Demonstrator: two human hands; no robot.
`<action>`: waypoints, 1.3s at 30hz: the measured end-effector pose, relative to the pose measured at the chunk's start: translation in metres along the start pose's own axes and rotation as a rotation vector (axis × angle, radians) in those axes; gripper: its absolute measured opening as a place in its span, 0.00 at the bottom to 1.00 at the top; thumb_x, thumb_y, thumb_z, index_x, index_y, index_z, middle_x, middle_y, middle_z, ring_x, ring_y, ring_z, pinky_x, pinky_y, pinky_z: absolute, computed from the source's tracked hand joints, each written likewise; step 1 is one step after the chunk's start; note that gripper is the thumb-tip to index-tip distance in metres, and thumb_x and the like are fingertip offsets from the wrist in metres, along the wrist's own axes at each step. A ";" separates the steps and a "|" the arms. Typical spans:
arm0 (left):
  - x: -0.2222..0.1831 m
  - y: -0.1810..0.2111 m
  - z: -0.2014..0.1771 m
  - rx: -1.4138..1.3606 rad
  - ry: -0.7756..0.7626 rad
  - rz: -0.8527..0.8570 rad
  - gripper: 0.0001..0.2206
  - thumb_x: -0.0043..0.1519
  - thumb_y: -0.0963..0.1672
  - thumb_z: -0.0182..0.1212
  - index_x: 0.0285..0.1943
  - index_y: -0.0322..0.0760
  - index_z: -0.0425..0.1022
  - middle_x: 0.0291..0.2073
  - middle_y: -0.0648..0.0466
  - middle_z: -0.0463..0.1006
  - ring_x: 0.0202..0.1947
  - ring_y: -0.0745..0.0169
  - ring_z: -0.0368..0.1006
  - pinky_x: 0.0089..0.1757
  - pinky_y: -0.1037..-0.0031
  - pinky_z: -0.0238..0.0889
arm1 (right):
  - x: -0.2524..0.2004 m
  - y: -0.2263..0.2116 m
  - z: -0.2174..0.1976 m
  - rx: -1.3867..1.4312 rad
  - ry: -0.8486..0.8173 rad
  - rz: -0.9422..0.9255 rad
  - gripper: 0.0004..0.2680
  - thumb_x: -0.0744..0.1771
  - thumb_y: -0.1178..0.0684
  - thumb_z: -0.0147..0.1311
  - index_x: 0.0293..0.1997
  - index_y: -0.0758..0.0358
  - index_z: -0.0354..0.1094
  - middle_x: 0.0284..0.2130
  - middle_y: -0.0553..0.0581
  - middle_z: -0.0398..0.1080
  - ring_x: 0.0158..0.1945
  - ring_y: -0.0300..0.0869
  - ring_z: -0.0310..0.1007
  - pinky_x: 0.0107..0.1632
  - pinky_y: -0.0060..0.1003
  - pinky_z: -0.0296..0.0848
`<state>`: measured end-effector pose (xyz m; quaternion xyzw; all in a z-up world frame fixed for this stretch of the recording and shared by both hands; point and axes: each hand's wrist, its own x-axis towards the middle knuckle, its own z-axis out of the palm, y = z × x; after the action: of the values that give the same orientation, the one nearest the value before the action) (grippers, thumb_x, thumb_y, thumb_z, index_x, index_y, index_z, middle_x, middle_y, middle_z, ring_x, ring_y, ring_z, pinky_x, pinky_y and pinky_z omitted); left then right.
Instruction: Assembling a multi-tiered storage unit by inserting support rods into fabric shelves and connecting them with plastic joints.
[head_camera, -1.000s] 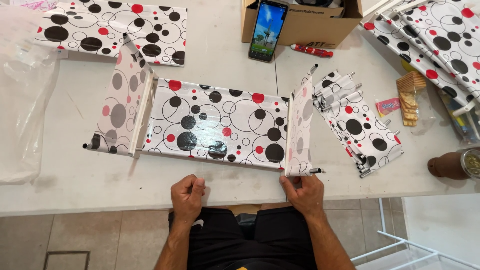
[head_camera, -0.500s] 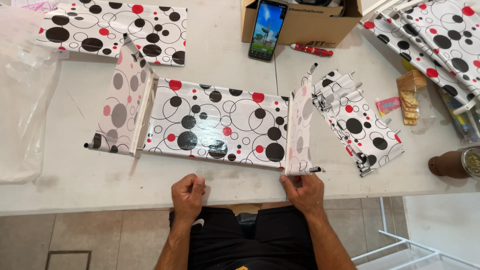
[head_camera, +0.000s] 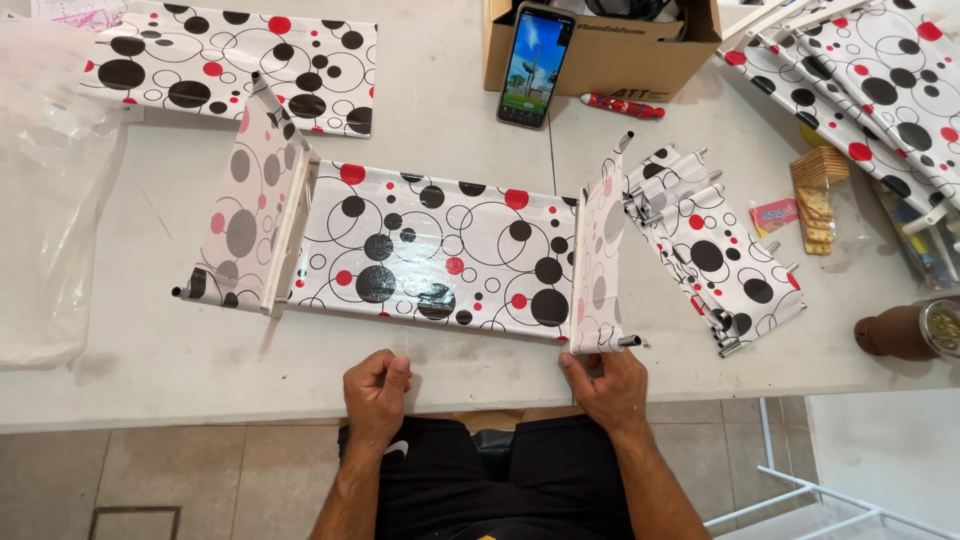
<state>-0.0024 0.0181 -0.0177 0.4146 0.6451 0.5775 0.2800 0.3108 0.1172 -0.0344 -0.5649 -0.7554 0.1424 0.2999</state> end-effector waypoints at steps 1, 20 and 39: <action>0.000 0.001 0.000 -0.005 -0.001 0.005 0.24 0.65 0.53 0.55 0.18 0.40 0.64 0.13 0.59 0.67 0.17 0.70 0.64 0.24 0.77 0.59 | 0.000 0.000 0.000 -0.001 -0.002 -0.004 0.11 0.63 0.41 0.63 0.40 0.53 0.71 0.24 0.47 0.68 0.25 0.40 0.67 0.28 0.40 0.67; 0.000 -0.023 0.001 -0.043 0.030 0.001 0.20 0.67 0.48 0.60 0.18 0.40 0.73 0.07 0.56 0.68 0.12 0.71 0.58 0.20 0.79 0.54 | 0.010 -0.014 -0.013 0.111 0.053 -0.108 0.13 0.62 0.42 0.68 0.28 0.58 0.68 0.16 0.54 0.65 0.23 0.47 0.74 0.27 0.41 0.73; 0.000 -0.023 0.000 -0.041 0.038 -0.013 0.20 0.67 0.48 0.60 0.18 0.41 0.72 0.07 0.55 0.68 0.12 0.70 0.58 0.20 0.78 0.54 | 0.010 -0.017 -0.015 0.093 0.033 -0.104 0.14 0.63 0.41 0.67 0.29 0.58 0.67 0.16 0.54 0.65 0.23 0.48 0.73 0.27 0.40 0.74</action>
<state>-0.0071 0.0181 -0.0398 0.3934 0.6410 0.5967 0.2798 0.3046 0.1190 -0.0105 -0.5125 -0.7713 0.1524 0.3453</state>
